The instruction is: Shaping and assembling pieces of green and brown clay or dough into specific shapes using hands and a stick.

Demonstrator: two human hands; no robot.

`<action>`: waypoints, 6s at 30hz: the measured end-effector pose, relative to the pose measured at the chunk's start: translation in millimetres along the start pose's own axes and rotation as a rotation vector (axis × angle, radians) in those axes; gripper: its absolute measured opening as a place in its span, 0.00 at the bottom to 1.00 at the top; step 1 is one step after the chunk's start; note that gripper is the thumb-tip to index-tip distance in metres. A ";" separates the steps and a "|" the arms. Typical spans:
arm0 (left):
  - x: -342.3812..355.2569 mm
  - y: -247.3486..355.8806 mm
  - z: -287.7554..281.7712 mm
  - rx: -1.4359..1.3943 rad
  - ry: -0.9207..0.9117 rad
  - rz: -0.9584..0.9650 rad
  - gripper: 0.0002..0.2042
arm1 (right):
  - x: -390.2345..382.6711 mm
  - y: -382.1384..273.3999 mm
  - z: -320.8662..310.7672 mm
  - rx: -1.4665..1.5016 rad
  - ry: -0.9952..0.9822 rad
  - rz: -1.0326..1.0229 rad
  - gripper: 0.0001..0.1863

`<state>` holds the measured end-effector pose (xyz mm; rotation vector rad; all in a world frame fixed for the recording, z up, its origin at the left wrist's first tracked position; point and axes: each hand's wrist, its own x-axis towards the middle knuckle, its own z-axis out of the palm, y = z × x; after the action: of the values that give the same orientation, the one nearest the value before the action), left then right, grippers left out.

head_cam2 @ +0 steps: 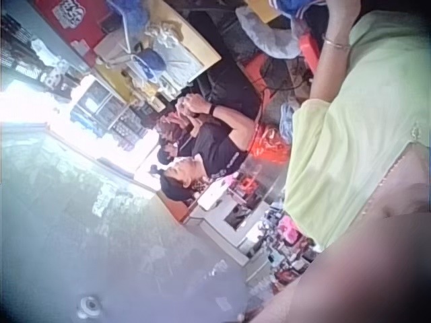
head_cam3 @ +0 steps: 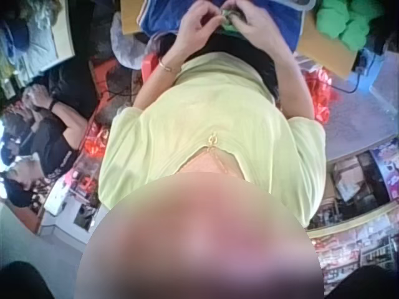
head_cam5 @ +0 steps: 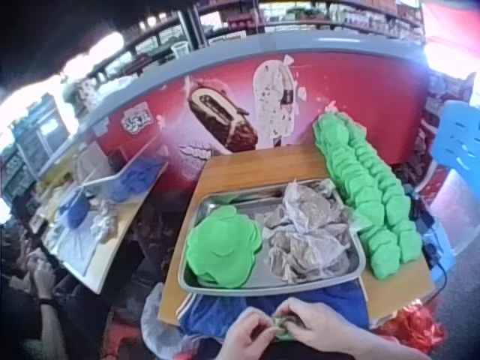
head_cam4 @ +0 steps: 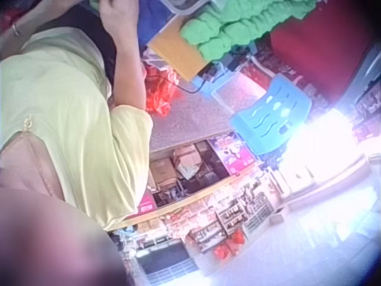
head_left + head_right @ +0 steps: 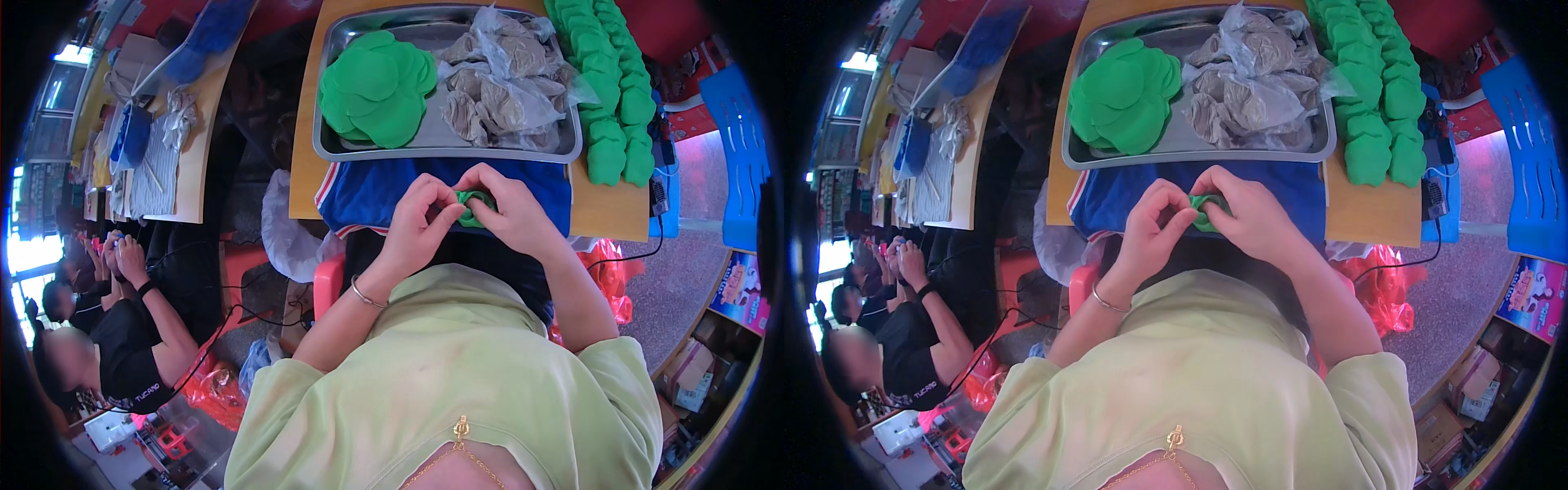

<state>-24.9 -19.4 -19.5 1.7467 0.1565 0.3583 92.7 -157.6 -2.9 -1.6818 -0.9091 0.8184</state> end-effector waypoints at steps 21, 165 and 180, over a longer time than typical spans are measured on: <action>2.3 17.1 -4.7 -0.924 -0.005 -0.253 0.11 | -6.8 -25.2 -1.3 -0.319 0.227 -0.482 0.11; 35.0 77.8 40.4 -1.266 -0.296 -0.369 0.30 | -6.0 -54.0 -44.8 -0.181 0.487 -0.530 0.07; 39.6 56.9 4.8 -0.115 -0.071 -0.147 0.10 | -12.3 -66.4 -55.2 -0.466 0.250 -0.564 0.09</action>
<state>8.7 -23.9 41.2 1.6216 0.2073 0.1941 121.8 -179.6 76.2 -1.7272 -1.3756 0.0111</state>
